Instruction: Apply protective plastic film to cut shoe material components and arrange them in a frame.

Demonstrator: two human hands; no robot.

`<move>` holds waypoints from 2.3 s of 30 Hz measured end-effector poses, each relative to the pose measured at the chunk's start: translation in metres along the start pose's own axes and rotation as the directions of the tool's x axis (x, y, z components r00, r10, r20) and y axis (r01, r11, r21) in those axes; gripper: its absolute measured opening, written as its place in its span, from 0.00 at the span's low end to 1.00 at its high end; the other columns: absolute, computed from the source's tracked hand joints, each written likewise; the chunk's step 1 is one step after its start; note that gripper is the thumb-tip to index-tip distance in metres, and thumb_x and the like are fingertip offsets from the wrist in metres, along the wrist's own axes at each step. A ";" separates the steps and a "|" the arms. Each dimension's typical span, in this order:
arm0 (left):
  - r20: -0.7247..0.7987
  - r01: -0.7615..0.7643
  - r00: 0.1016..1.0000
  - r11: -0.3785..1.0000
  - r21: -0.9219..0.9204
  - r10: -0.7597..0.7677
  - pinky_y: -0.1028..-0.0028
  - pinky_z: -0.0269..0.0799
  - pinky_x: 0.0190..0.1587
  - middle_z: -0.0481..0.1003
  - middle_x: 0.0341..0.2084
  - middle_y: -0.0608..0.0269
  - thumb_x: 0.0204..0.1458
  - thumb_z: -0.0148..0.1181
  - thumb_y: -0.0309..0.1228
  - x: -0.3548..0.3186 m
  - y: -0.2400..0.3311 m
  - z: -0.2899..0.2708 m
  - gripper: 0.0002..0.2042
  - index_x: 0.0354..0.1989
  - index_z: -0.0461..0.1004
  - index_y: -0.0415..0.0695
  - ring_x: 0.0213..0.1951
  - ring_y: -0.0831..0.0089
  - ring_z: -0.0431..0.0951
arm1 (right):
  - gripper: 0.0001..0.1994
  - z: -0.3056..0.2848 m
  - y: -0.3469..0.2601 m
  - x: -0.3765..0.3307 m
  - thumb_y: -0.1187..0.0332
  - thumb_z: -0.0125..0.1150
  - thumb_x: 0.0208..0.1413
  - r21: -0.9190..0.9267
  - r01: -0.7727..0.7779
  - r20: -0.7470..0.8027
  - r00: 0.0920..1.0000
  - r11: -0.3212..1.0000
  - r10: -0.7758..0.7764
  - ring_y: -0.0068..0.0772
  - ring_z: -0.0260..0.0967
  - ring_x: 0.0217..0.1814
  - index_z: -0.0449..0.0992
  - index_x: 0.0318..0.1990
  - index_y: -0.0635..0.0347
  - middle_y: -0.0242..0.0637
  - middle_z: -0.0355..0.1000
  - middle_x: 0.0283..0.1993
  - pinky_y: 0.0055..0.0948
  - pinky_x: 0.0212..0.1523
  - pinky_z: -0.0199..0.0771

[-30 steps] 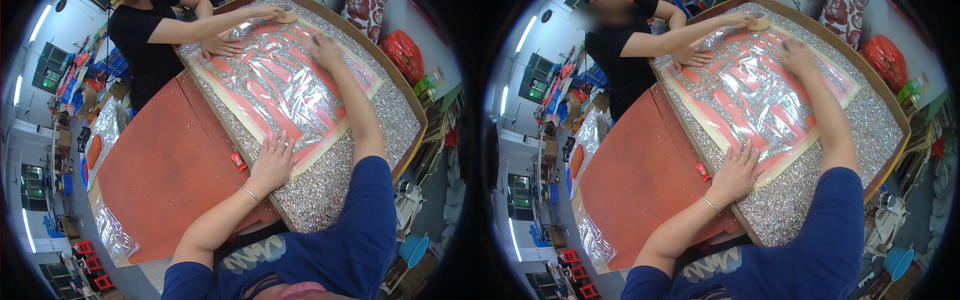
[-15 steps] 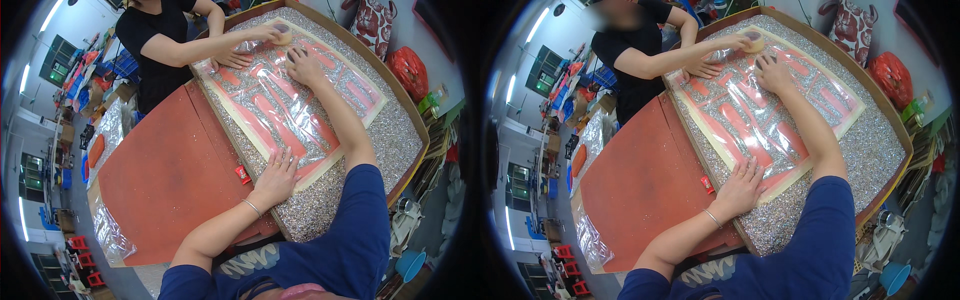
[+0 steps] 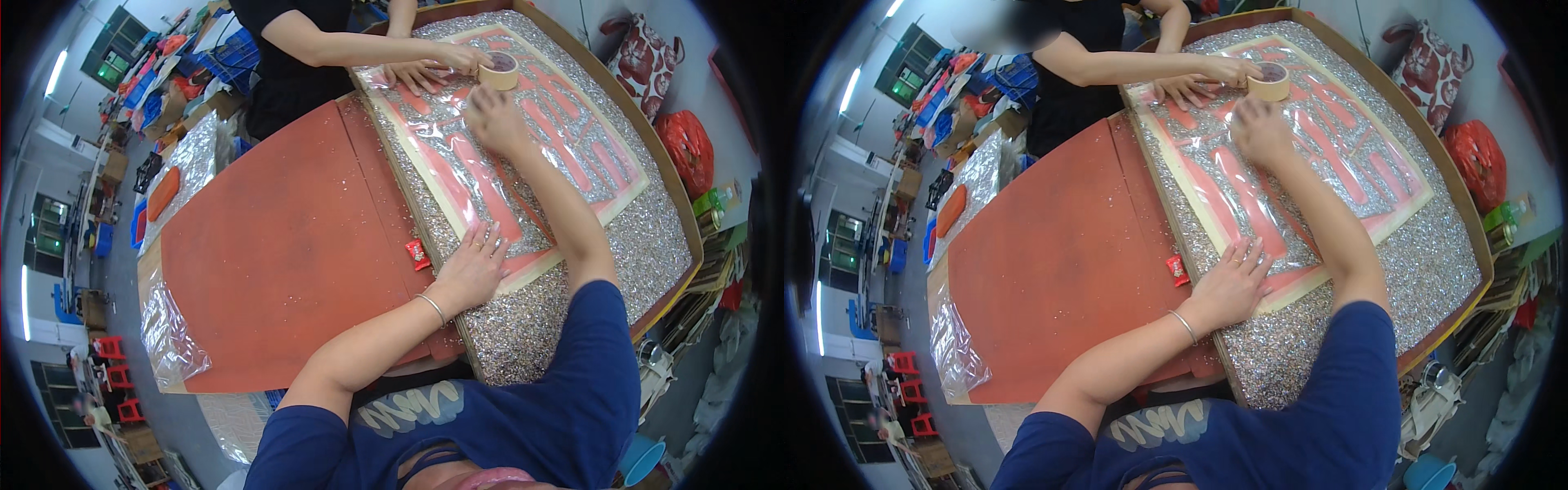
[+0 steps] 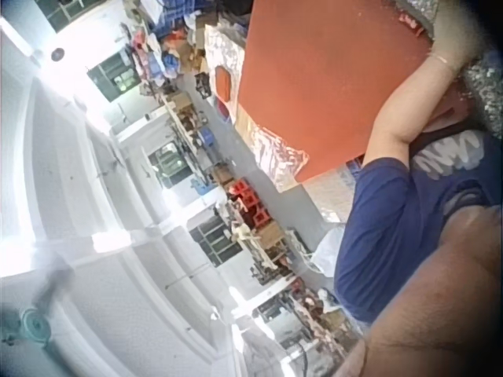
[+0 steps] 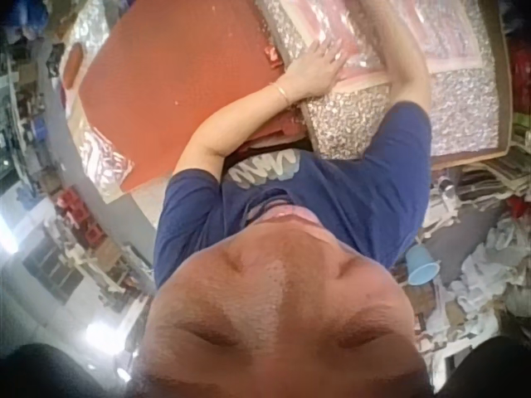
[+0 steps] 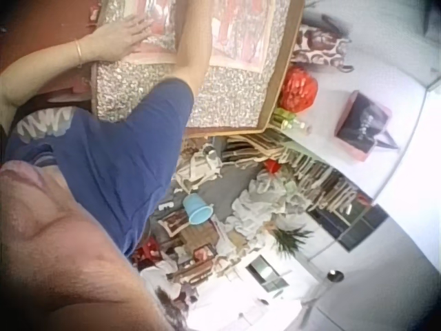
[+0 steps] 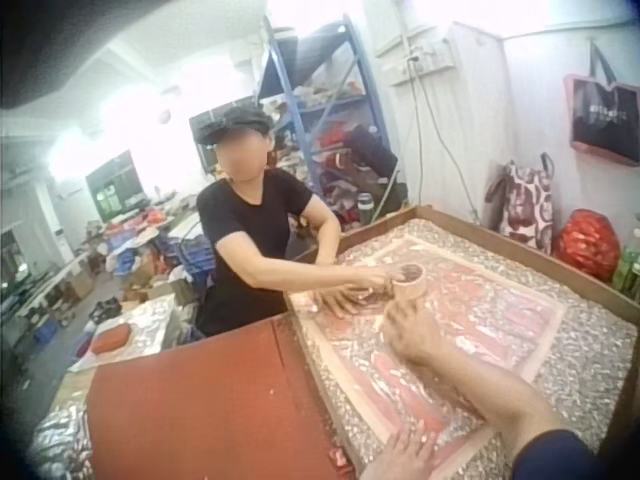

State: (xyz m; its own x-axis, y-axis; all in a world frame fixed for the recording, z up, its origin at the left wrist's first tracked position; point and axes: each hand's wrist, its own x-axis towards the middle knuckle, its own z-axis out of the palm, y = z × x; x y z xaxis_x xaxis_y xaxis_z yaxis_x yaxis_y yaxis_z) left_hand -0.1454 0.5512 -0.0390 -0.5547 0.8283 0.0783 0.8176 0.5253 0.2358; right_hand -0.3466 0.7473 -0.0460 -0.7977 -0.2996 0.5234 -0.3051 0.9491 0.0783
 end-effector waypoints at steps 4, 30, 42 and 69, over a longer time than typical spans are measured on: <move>0.006 0.007 1.000 1.000 0.012 -0.007 0.53 0.48 0.68 0.58 0.62 0.35 0.61 0.45 0.42 0.000 0.000 0.004 0.27 0.61 0.62 0.33 0.65 0.41 0.56 | 0.28 -0.003 -0.032 -0.003 0.55 0.61 0.48 0.154 -0.035 -0.011 0.999 0.987 0.038 0.56 0.59 0.63 0.68 0.58 0.50 0.37 0.63 0.64 0.51 0.58 0.67; -0.146 -0.034 0.988 0.996 0.083 0.046 0.45 0.44 0.66 0.63 0.59 0.36 0.50 0.53 0.48 0.012 -0.014 0.059 0.28 0.52 0.73 0.36 0.65 0.41 0.58 | 0.37 0.061 -0.072 0.030 0.70 0.59 0.50 0.241 0.288 -0.006 0.955 0.927 -0.296 0.47 0.47 0.74 0.54 0.70 0.52 0.41 0.50 0.73 0.44 0.71 0.47; -0.066 0.048 0.997 0.999 -0.022 -0.049 0.46 0.45 0.66 0.60 0.64 0.43 0.50 0.49 0.53 0.022 -0.018 0.067 0.32 0.57 0.70 0.40 0.67 0.43 0.54 | 0.34 0.110 -0.036 0.063 0.65 0.55 0.57 0.130 0.339 -0.037 0.941 0.932 -0.337 0.49 0.48 0.73 0.50 0.71 0.51 0.42 0.48 0.73 0.49 0.71 0.44; -0.025 0.127 0.991 0.991 -0.044 -0.128 0.62 0.64 0.57 0.78 0.44 0.52 0.44 0.57 0.53 0.028 -0.023 0.051 0.27 0.39 0.81 0.40 0.53 0.56 0.73 | 0.29 0.112 -0.034 0.063 0.60 0.47 0.63 0.049 0.332 -0.047 0.943 0.942 -0.329 0.43 0.48 0.73 0.52 0.70 0.55 0.44 0.52 0.71 0.47 0.67 0.52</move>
State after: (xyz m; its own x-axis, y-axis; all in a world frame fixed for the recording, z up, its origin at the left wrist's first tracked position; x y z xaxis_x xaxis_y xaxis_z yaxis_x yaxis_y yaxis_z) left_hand -0.1721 0.5723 -0.0915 -0.6587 0.7490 0.0712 0.7329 0.6173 0.2861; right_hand -0.4448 0.6856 -0.1108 -0.6273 -0.5906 0.5077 -0.5776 0.7901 0.2053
